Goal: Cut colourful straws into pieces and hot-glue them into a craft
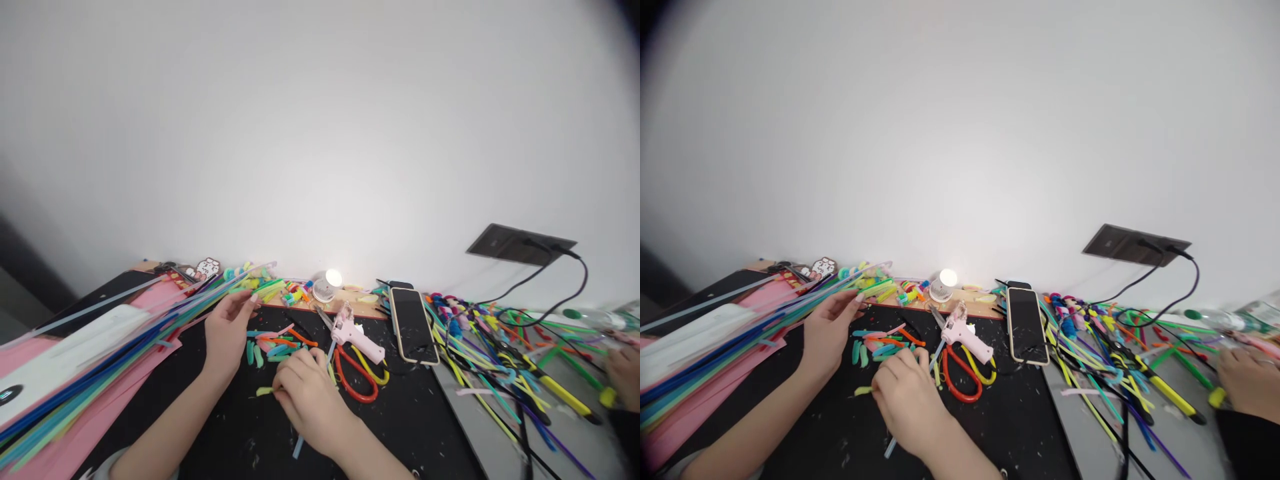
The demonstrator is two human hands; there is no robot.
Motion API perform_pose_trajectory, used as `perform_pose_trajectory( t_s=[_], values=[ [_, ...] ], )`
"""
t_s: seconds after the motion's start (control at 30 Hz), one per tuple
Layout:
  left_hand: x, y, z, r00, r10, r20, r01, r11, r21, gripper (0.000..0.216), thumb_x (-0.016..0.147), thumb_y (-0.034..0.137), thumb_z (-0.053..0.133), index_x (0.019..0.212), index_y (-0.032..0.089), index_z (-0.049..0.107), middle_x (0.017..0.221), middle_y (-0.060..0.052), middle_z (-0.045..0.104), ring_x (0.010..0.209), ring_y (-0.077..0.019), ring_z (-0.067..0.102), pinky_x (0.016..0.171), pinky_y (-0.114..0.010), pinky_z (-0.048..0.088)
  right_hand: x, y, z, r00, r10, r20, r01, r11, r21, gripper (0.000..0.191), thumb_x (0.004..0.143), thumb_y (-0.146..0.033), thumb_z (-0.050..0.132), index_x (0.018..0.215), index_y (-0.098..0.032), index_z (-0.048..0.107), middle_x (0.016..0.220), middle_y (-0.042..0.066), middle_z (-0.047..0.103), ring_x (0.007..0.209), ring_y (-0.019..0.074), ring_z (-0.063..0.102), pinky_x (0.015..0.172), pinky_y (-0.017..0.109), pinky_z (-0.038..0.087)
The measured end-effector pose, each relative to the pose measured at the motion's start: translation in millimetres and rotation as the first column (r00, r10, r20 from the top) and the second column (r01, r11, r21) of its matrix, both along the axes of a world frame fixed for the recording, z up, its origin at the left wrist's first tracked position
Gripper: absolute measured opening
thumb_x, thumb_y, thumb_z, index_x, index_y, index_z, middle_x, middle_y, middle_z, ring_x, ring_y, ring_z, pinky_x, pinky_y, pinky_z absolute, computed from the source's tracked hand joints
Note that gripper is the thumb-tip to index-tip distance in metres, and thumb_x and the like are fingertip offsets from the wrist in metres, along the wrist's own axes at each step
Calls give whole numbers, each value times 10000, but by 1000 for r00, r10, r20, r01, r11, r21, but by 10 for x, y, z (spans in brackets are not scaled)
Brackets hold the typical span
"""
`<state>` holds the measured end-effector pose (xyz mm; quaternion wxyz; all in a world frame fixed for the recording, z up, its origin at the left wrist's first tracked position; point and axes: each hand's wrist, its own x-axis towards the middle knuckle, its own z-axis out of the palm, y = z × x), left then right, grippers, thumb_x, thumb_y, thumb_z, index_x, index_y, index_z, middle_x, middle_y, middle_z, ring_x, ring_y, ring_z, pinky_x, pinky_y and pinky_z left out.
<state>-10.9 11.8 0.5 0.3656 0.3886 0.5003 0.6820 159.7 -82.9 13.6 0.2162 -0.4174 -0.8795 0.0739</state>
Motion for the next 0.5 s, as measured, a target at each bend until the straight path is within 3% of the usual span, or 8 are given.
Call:
perform_pose_trajectory(
  t_s=[0.17,0.27,0.37,0.5],
  values=[
    [-15,-3,7,1000,2,-17,-3,1000,-21,341,719,428,745,943,177,688,831,-38,714,778,-201,673,704,-313,568,72,16,23,984,-133,-119,134,991,7,56,907,-226,604,937,-223,652,1092,40,669,1036,234,526,896,431,345],
    [1,-25,32,999,-28,-29,26,999,-48,370,712,454,746,935,166,685,814,-44,705,753,-204,665,684,-324,566,98,62,-3,973,-200,-113,202,979,2,197,900,-207,603,1089,-243,643,1249,58,638,1209,288,456,1020,522,279],
    [19,-44,44,996,-73,-41,70,995,-67,397,709,476,746,942,161,685,803,-47,700,736,-206,659,682,-335,562,110,121,-72,981,-158,-112,157,987,-21,237,892,-133,597,1072,-275,657,1115,15,709,1170,253,502,1081,534,232],
    [25,-56,44,991,-120,-65,114,990,-81,425,692,491,759,945,157,690,821,-55,706,723,-201,656,686,-330,554,108,154,-131,971,-142,-193,148,989,14,197,877,-55,575,853,-226,669,837,-4,717,926,186,587,995,425,361]
  ],
)
